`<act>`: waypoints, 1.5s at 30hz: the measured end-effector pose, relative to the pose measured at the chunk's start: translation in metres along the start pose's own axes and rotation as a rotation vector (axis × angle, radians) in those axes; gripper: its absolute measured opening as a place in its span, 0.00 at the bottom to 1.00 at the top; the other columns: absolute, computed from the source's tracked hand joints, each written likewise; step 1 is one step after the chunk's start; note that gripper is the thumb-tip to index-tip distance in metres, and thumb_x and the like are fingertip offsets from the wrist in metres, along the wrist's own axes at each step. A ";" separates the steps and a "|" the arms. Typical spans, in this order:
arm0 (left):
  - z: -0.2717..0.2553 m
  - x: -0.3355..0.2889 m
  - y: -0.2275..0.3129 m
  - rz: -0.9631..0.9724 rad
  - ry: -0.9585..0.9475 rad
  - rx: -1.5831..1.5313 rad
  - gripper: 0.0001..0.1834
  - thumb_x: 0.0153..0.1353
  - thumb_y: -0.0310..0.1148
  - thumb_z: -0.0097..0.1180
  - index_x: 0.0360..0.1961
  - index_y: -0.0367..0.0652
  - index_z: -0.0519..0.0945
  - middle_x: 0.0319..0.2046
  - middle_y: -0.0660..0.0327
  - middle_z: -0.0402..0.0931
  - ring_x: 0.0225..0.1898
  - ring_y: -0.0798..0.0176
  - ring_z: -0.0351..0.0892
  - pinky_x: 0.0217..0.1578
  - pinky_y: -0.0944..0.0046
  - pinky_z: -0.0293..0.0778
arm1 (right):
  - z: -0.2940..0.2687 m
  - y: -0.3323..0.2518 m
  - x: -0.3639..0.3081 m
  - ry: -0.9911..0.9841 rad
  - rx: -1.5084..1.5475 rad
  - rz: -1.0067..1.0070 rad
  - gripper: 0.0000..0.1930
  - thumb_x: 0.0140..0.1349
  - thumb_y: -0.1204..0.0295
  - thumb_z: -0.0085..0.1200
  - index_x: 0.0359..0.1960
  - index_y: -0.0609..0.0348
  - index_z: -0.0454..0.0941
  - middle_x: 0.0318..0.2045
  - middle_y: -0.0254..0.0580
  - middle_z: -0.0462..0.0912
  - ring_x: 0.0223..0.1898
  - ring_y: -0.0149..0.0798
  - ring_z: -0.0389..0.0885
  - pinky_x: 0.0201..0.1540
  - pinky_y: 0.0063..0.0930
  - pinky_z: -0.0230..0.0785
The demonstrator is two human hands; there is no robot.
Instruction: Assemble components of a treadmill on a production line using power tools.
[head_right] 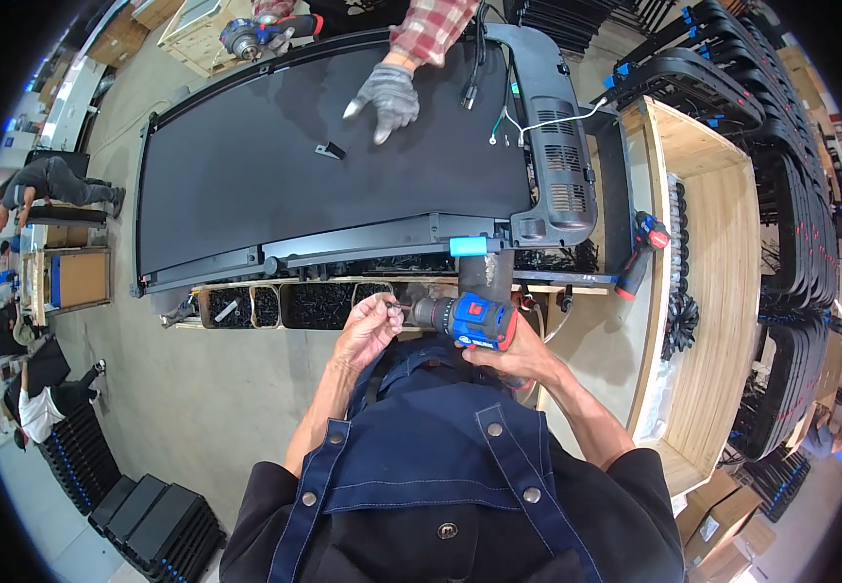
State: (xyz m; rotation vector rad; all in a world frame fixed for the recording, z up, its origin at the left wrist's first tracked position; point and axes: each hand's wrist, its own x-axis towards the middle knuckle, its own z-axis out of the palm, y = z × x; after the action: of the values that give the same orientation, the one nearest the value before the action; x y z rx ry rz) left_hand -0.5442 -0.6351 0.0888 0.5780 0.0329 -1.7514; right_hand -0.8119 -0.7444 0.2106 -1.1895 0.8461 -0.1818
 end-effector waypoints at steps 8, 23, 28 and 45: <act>0.024 0.005 0.012 0.001 0.053 0.258 0.14 0.70 0.35 0.61 0.49 0.35 0.78 0.34 0.59 0.80 0.37 0.64 0.82 0.41 0.64 0.82 | -0.002 -0.001 -0.005 0.045 0.105 0.059 0.25 0.51 0.76 0.70 0.52 0.61 0.77 0.37 0.39 0.87 0.38 0.29 0.85 0.45 0.27 0.79; 0.055 0.036 -0.010 0.131 0.174 0.344 0.16 0.73 0.41 0.57 0.47 0.37 0.79 0.34 0.64 0.79 0.35 0.68 0.82 0.39 0.66 0.82 | 0.007 -0.017 -0.011 0.215 0.100 0.135 0.21 0.55 0.77 0.67 0.52 0.63 0.78 0.35 0.41 0.87 0.31 0.29 0.85 0.34 0.27 0.81; 0.090 0.051 0.004 -0.050 0.118 -0.016 0.22 0.74 0.46 0.53 0.52 0.35 0.79 0.39 0.59 0.83 0.36 0.68 0.84 0.40 0.67 0.83 | -0.003 -0.059 -0.005 0.296 -0.376 0.005 0.21 0.51 0.75 0.70 0.48 0.64 0.80 0.38 0.40 0.86 0.38 0.30 0.83 0.45 0.31 0.77; 0.076 0.082 0.004 -0.213 0.001 -0.165 0.18 0.73 0.44 0.56 0.45 0.36 0.81 0.39 0.59 0.83 0.36 0.67 0.84 0.40 0.68 0.84 | -0.007 -0.161 0.095 0.097 -1.172 0.347 0.18 0.51 0.66 0.68 0.41 0.61 0.81 0.34 0.56 0.86 0.40 0.59 0.85 0.47 0.48 0.77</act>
State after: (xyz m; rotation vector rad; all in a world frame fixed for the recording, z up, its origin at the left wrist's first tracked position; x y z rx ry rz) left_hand -0.5804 -0.7353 0.1240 0.4678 0.2449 -1.9328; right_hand -0.7037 -0.8650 0.3044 -2.0794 1.2802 0.6372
